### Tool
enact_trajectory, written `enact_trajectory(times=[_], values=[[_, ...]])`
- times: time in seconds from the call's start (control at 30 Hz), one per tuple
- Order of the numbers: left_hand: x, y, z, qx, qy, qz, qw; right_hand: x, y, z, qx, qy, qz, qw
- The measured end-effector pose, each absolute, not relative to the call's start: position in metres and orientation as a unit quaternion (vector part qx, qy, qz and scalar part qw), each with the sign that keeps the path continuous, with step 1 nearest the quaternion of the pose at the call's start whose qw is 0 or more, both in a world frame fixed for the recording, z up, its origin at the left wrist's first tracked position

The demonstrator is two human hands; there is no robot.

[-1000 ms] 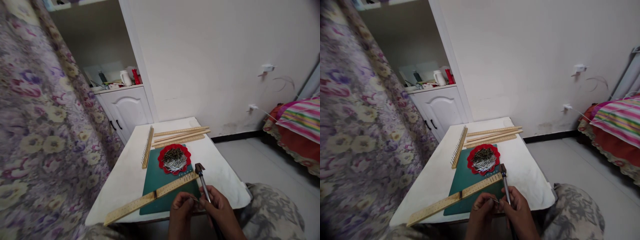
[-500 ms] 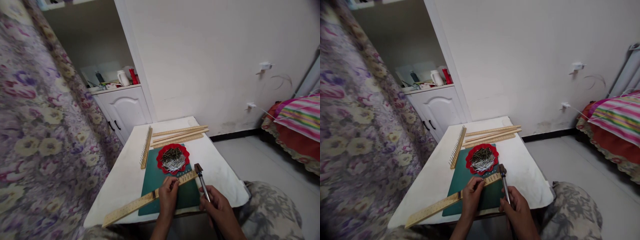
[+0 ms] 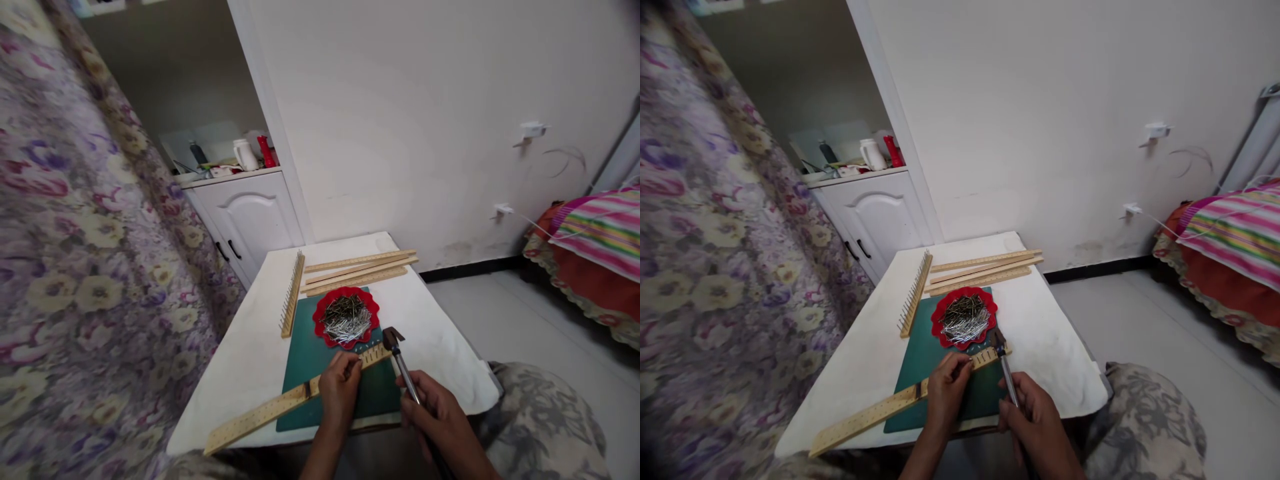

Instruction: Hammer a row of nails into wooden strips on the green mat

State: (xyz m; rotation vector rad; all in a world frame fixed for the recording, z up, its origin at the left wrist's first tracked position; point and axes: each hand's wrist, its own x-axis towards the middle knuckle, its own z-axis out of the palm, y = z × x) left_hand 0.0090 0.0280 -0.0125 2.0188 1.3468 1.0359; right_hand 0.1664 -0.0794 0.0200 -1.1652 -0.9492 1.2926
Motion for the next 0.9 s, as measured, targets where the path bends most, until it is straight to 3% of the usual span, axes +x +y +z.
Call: enact_trajectory(times=[0.2, 0.9], values=[[0.010, 0.028, -0.015, 0.734, 0.500, 0.386, 0.250, 0.159, -0.073, 0.025, -0.436, -0.438, 0.617, 0.487], [0.008, 0.027, -0.016, 0.728, 0.499, 0.393, 0.259, 0.146, -0.067, 0.028, -0.460, -0.464, 0.592, 0.472]])
